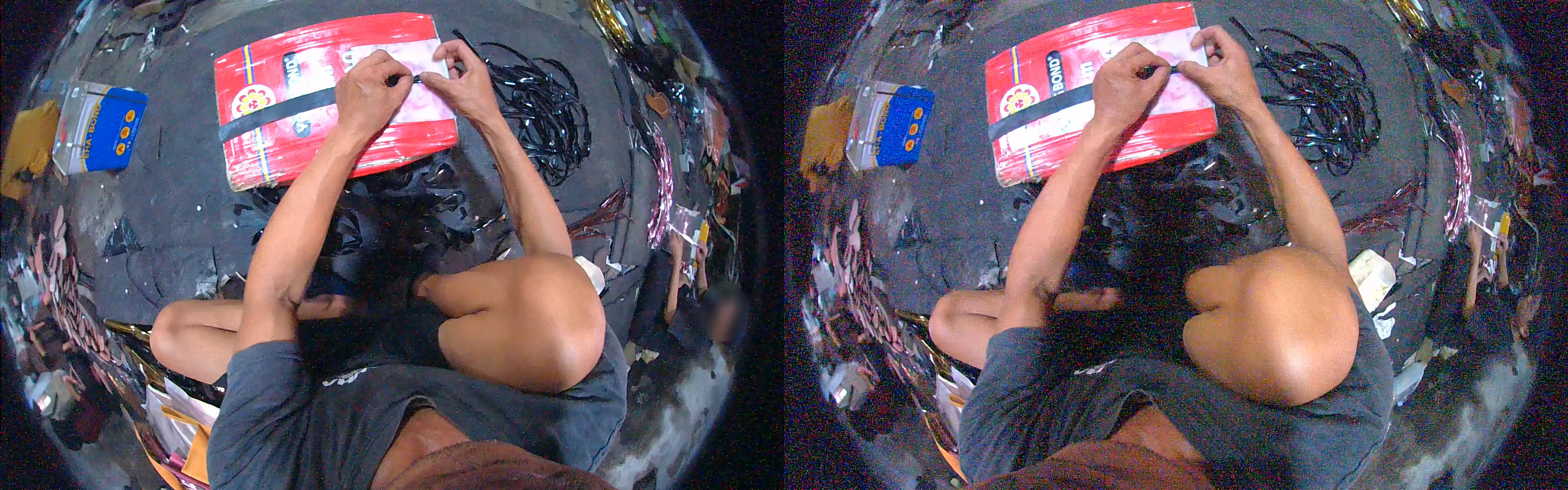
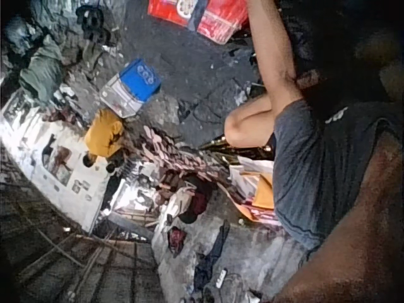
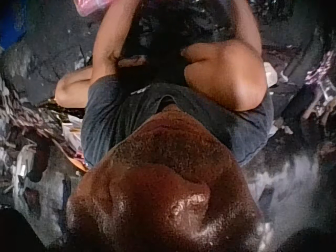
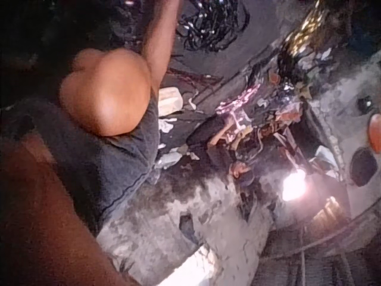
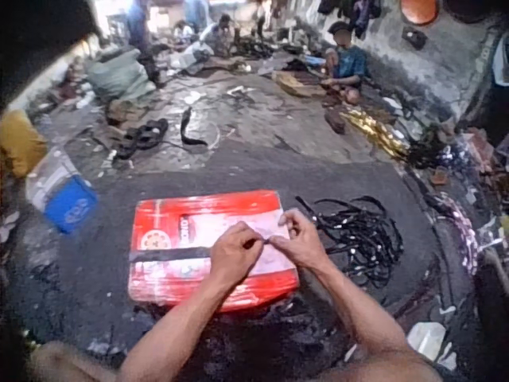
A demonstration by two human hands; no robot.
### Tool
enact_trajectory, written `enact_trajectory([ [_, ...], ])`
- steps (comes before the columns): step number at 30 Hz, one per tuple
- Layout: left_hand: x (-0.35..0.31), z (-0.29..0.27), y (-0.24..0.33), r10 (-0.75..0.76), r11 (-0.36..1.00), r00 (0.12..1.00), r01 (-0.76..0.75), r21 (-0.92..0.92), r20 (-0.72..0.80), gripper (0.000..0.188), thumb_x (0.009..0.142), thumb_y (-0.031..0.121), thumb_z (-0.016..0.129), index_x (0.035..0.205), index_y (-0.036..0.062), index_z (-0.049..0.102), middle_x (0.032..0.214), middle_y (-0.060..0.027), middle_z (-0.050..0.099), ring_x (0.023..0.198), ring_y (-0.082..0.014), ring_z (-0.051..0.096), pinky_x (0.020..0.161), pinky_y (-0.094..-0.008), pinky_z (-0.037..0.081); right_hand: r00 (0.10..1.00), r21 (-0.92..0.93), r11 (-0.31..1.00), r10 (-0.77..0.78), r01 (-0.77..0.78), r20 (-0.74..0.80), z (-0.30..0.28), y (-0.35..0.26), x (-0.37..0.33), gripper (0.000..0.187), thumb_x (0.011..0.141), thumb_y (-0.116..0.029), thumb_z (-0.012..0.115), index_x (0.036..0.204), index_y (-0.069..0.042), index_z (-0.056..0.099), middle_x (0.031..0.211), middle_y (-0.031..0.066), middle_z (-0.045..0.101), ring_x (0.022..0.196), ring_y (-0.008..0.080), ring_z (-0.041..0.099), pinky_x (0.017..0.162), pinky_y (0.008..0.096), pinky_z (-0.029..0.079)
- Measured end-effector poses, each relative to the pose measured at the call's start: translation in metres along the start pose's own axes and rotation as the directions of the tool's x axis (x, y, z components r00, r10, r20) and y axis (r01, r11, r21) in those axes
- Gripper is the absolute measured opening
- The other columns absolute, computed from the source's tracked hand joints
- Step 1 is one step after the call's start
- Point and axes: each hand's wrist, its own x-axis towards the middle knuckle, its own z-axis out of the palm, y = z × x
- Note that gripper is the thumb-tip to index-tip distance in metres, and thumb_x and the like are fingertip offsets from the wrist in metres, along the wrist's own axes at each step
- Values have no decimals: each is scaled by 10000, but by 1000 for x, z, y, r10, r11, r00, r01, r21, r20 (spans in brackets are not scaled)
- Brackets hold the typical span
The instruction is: The person wraps a red and white box with black plastic straps. They repeatedly pull straps from a pile, wrap them around the box, and secure them by hand.
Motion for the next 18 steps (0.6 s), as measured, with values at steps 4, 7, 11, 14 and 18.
enact_trajectory([
  [4, 12, -7, 6, 25, 995, 995, -34, 95, 92, 161, 841, 244, 734, 856, 88, 772, 895, -86, 701, 808, -282, 708, 735, -394, 558, 999, 28, 999, 18, -20, 43, 3, 5, 9, 311, 723, -131, 826, 973, -126, 642, 763, -70, 385, 658, 52, 383, 563, 246, 339],
  [7, 18, -7, -3, 59, 996, 991, -66, 56, 121, 144, 834, 208, 740, 854, 69, 770, 885, -103, 698, 803, -288, 706, 736, -396, 557, 999, -98, 995, 34, -32, 16, 5, -2, 5, 276, 765, -156, 836, 964, -110, 651, 751, -59, 419, 672, 44, 420, 580, 234, 372],
  [11, 17, 2, -4, 88, 989, 992, -76, -125, 87, 105, 816, 143, 758, 857, 46, 763, 855, -108, 693, 777, -259, 697, 721, -370, 550, 986, 314, 947, 110, -67, -122, 6, 3, -6, 352, 893, -340, 787, 899, -40, 604, 745, -6, 542, 712, 89, 497, 629, 313, 449],
  [14, 15, 15, 6, 66, 970, 997, -57, -237, 32, 93, 807, 113, 781, 856, 37, 758, 828, -89, 687, 749, -217, 687, 690, -332, 541, 989, 71, 987, 143, -141, -31, -5, 17, -8, 363, 950, -365, 707, 913, -23, 592, 778, 31, 582, 725, 133, 523, 654, 337, 461],
  [18, 12, 26, 7, 88, 955, 996, -92, -283, -26, 92, 808, 111, 790, 861, 41, 762, 830, -80, 693, 738, -202, 688, 673, -318, 542, 1000, -100, 995, -8, 6, -16, -6, 10, -12, 348, 990, -352, 646, 919, -18, 579, 770, 66, 589, 743, 178, 535, 678, 355, 462],
])
